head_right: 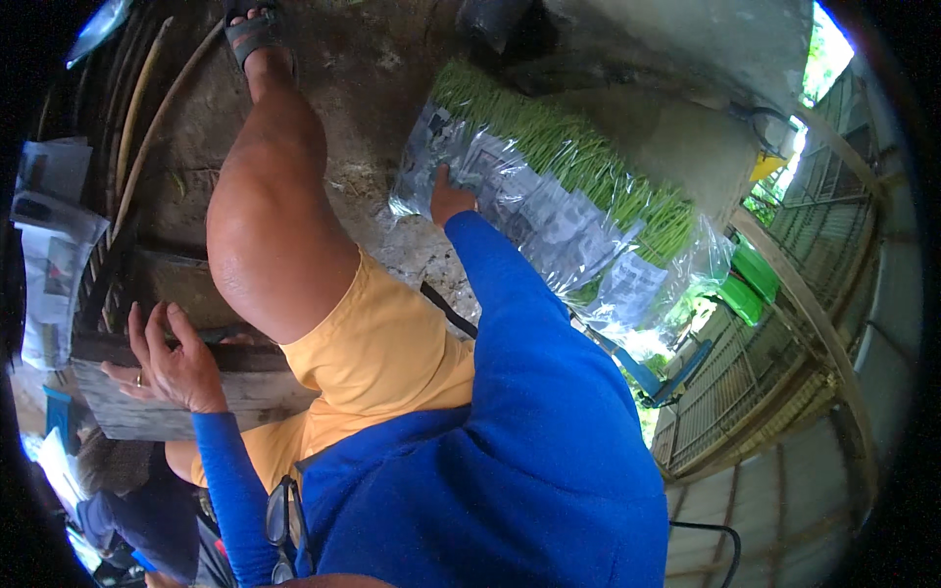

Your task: The person packs green leaves into plastic bags by hand, pressing them down and folding the bags to secure them.

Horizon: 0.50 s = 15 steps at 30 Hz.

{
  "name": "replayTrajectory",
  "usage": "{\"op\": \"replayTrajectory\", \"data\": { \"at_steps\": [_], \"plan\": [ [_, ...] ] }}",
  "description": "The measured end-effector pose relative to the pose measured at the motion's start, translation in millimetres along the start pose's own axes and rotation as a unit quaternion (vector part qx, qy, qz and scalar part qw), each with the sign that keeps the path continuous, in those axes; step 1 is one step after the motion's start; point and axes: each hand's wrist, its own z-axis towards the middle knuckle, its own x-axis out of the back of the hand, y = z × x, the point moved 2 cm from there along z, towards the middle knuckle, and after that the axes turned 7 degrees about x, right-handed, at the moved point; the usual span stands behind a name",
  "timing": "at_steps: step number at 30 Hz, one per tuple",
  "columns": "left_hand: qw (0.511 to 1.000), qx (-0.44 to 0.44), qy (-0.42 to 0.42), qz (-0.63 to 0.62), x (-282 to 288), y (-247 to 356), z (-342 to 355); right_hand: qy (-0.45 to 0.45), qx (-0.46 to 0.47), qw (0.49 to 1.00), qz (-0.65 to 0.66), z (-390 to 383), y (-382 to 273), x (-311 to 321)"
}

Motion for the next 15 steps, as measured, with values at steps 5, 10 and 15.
{"op": "replayTrajectory", "data": {
  "at_steps": [5,10,15],
  "plan": [
    [1.0,0.002,-0.009,0.0,1,0,0,-0.038,0.005,0.999,-0.011,-2,-3,6],
    [0.999,0.007,-0.02,-0.027,-3,-4,-1,-0.036,0.015,0.999,-0.005,-2,-2,2],
    [1.0,0.013,0.006,-0.016,-8,-3,-4,-0.031,0.035,0.999,-0.006,-10,-3,14]
  ]
}}
